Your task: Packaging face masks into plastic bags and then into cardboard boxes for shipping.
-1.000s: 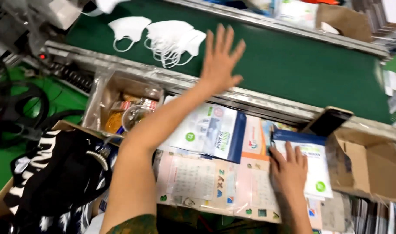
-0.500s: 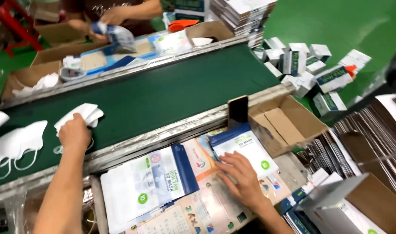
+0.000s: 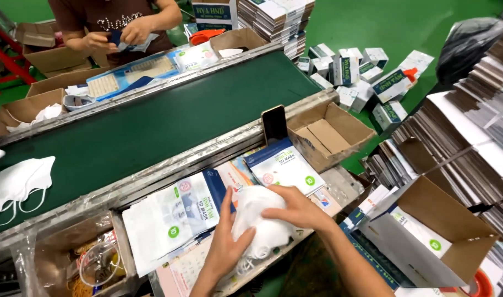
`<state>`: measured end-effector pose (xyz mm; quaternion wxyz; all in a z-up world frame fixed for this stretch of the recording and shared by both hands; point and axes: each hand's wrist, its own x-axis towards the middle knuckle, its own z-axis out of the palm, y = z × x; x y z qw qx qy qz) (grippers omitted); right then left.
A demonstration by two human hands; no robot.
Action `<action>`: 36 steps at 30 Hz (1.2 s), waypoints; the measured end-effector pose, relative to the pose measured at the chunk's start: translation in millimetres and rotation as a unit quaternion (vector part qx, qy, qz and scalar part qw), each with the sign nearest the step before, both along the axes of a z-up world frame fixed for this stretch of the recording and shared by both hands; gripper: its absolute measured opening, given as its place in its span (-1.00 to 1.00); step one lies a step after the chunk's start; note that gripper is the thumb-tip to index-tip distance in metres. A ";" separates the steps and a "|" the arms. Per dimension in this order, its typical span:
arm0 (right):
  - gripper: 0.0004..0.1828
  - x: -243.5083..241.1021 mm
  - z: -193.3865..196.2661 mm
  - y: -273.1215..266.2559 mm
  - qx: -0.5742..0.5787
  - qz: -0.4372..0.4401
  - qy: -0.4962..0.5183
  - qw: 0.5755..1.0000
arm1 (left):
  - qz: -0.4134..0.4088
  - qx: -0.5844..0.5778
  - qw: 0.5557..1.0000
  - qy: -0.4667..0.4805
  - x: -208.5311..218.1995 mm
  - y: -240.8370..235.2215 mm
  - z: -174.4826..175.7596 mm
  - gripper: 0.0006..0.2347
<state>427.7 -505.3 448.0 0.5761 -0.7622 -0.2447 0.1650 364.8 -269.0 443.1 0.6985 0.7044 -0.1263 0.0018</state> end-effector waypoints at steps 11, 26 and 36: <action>-0.56 -36.3 -21.3 20.9 0.259 -0.432 0.017 0.864 | 0.043 -0.203 0.971 0.120 -17.6 -11.2 -117.1 -0.10; 0.12 -45.6 -50.0 22.8 -0.084 -0.201 -0.300 0.929 | 0.115 0.160 0.974 -0.113 -34.4 23.0 -70.9 -0.64; -0.20 -58.7 -105.3 39.6 -0.086 -0.038 -0.092 0.991 | 0.082 0.208 0.972 -0.071 -45.9 17.0 -92.8 -0.36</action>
